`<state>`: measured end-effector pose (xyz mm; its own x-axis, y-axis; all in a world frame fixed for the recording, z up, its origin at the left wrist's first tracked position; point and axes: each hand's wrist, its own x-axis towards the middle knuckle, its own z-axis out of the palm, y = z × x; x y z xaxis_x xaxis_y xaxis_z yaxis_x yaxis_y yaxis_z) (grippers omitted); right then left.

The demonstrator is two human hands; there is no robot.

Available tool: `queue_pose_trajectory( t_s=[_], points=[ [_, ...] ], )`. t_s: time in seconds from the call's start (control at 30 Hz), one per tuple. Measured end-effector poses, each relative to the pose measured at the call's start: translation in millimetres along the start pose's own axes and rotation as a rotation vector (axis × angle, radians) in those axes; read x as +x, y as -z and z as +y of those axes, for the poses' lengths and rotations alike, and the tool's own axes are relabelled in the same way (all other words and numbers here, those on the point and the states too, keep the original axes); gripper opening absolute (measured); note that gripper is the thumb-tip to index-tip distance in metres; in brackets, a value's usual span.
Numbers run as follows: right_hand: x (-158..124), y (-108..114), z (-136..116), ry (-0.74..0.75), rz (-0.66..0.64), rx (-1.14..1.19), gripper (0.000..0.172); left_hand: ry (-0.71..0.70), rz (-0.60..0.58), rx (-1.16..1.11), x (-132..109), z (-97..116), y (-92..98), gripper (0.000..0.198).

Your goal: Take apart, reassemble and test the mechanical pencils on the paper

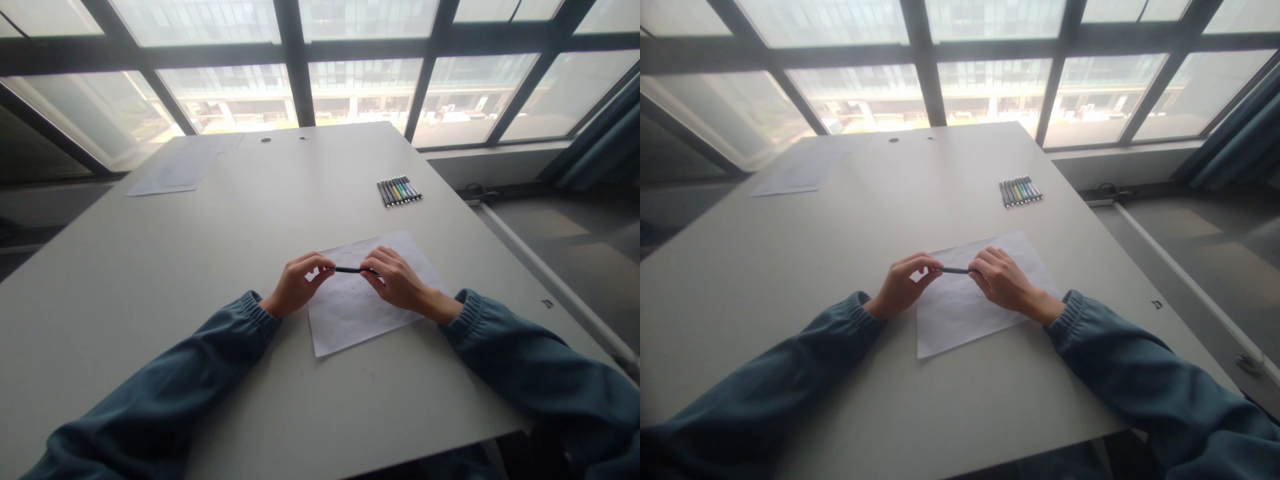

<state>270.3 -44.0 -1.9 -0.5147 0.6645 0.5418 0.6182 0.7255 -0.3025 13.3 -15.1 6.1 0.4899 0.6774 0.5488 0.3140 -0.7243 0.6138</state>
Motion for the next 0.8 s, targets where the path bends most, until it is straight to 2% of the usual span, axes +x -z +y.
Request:
queue_pose_trajectory(
  t_s=[0.3,0.43,0.57,0.8],
  points=[
    [2.5,-7.5,-7.9,-0.114,-0.039,-0.034,0.014,-0.009,0.105,0.016,3.0,1.2,-0.5,0.011],
    [6.9,-7.9,-12.3,-0.167,-0.064,-0.109,0.014,0.133,0.073,0.002,6.2,-0.7,-1.2,0.026],
    [12.3,-7.0,-20.3,-0.135,-0.103,-0.216,0.015,0.253,0.008,0.042,8.7,-3.0,-1.1,0.046],
    [18.9,-3.5,-33.1,-0.078,-0.081,-0.442,0.018,0.368,-0.006,0.048,8.0,-5.6,-2.1,0.056]
  ],
)
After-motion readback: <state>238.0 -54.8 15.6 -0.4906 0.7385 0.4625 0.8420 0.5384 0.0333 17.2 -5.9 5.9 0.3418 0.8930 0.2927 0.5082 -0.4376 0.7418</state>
